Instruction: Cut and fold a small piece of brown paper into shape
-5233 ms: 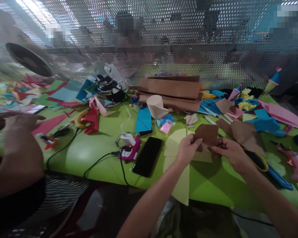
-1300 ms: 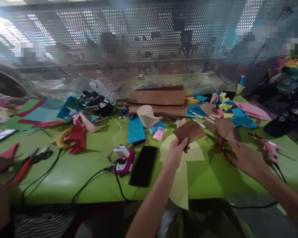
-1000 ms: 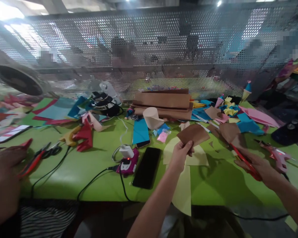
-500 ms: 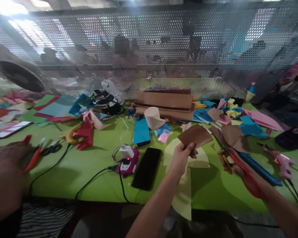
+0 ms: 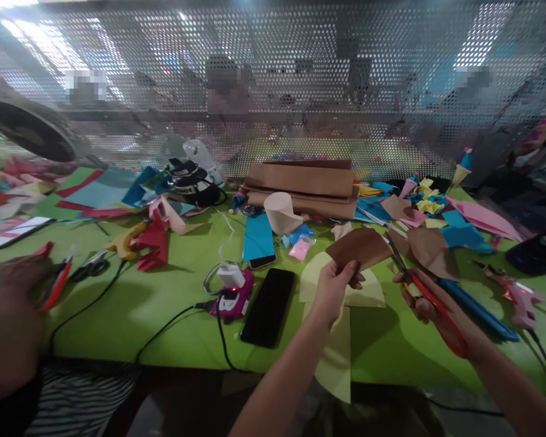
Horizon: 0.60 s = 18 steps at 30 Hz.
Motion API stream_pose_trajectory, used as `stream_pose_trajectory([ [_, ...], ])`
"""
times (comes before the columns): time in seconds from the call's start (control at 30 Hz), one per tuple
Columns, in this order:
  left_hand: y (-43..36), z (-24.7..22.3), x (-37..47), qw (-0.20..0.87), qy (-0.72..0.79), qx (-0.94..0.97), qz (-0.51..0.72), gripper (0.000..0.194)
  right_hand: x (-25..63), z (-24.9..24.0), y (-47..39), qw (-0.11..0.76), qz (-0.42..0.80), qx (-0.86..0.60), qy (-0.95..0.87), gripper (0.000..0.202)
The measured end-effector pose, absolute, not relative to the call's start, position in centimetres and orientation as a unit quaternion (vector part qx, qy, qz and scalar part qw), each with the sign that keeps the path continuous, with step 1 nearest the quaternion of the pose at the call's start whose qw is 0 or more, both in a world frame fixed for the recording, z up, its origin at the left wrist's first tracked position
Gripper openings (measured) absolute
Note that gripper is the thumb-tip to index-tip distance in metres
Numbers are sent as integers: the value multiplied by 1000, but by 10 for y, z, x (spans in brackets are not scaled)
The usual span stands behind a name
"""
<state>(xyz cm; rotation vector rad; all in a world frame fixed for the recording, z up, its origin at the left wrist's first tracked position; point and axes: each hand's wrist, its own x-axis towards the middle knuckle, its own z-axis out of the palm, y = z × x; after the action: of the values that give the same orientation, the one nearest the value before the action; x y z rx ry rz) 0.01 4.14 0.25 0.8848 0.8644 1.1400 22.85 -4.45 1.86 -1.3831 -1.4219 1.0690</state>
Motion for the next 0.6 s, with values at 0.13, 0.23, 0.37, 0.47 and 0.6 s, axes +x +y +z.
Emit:
stream_pose_trajectory([
  [0.13,41,4,0,669,382,390,505,51,234,14,-45,409,463,-540,-572,55],
  [0.23,41,4,0,666,384,393,505,52,234,15,-45,405,471,-539,-569,56],
  [0.37,41,2,0,665,386,398,500,52,232,18,-45,406,467,-546,-564,58],
  [0.47,42,1,0,666,382,399,502,52,231,18,-46,410,478,-545,-554,57],
  [0.6,42,2,0,668,378,399,501,53,227,22,-47,420,486,-539,-544,52],
])
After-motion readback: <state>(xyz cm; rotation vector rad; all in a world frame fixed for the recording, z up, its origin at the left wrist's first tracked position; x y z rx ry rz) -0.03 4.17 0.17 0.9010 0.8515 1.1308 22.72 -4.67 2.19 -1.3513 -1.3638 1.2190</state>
